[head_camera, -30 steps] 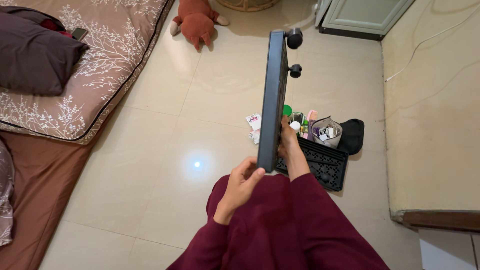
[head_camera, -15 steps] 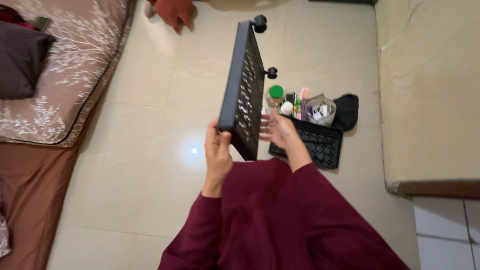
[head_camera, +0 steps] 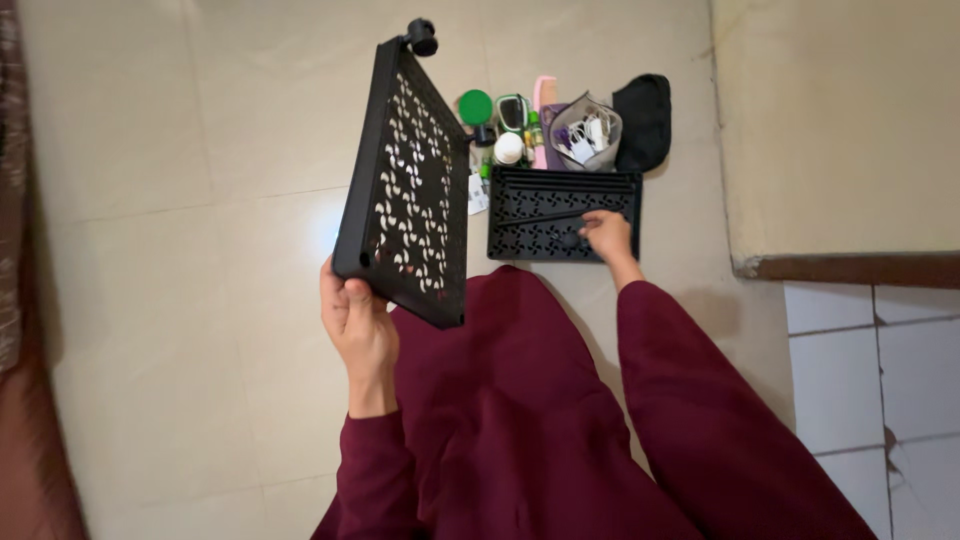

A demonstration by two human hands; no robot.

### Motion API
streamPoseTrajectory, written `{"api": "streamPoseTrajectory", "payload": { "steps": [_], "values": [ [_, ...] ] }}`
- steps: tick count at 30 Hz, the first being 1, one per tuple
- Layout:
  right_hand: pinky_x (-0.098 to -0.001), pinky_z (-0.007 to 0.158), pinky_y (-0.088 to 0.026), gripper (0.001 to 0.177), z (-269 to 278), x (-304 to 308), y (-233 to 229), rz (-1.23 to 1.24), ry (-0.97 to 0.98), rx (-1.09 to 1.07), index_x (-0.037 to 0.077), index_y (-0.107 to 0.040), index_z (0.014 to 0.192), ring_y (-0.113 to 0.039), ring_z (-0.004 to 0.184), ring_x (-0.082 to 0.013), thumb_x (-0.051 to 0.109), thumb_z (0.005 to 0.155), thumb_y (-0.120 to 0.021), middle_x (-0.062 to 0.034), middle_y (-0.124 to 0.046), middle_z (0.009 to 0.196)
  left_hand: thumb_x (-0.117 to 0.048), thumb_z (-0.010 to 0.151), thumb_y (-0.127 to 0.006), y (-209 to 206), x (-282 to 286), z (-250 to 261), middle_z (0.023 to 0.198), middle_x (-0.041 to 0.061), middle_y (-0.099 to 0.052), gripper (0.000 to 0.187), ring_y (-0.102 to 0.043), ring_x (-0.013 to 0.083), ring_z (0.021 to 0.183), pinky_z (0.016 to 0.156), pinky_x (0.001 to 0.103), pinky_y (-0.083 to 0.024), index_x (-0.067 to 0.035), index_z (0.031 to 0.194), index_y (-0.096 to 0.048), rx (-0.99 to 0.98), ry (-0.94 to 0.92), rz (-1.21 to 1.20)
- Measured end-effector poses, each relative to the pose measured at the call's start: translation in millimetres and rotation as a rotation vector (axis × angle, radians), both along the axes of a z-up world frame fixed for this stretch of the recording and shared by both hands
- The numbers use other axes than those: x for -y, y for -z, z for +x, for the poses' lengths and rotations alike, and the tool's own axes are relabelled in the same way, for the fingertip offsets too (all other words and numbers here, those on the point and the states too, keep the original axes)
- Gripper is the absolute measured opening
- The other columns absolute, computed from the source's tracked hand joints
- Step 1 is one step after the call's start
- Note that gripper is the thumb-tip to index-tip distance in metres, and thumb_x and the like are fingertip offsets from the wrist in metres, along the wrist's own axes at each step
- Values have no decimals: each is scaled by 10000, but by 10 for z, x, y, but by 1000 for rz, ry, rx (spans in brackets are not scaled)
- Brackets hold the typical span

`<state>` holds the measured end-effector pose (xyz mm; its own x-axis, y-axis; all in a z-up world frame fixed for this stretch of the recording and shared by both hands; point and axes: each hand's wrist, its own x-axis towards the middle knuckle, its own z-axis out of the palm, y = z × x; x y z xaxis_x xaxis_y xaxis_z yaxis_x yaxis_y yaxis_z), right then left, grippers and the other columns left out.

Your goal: The person assembles a black plastic tray by inserting legs and attaching wheels. They repeatedly pick up the tray, insert legs, and attach wheels, then place the tray back on the floor.

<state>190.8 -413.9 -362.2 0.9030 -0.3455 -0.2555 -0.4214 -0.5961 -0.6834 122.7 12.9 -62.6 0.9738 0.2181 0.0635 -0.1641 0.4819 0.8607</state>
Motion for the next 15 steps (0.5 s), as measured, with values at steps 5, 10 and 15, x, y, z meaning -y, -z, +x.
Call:
{"api": "streamPoseTrajectory", "payload": {
  "steps": [5, 10, 15],
  "values": [
    [-390, 895, -579, 536, -97, -243, 275, -117, -106, -17, 76, -745, 1164, -741, 1001, -326, 63, 654, -909, -198, -742, 1084, -371, 1065, -658, 272, 152, 184, 1234, 77, -648, 560, -637, 131, 1099, 993, 282, -532, 39, 1407, -490, -59, 8, 4],
    [-453, 941, -530, 545, -276, -468, 410, -195, -90, -20, 72, -713, 1198, -643, 1113, -412, 36, 677, -869, -222, -677, 1202, -390, 1038, -665, 333, 219, 220, 1202, 81, -662, 583, -656, 141, 1057, 945, 290, -542, 39, 1392, -489, -129, 39, 6],
    [-444, 934, -534, 430, -270, -531, 205, -91, 27, 101, 78, -725, 1159, -653, 1080, -410, 63, 741, -824, -220, -682, 1166, -390, 1030, -673, 303, 220, 179, 1220, 80, -661, 584, -646, 138, 1099, 991, 287, -529, 39, 1381, -486, -132, 35, 16]
  ]
}}
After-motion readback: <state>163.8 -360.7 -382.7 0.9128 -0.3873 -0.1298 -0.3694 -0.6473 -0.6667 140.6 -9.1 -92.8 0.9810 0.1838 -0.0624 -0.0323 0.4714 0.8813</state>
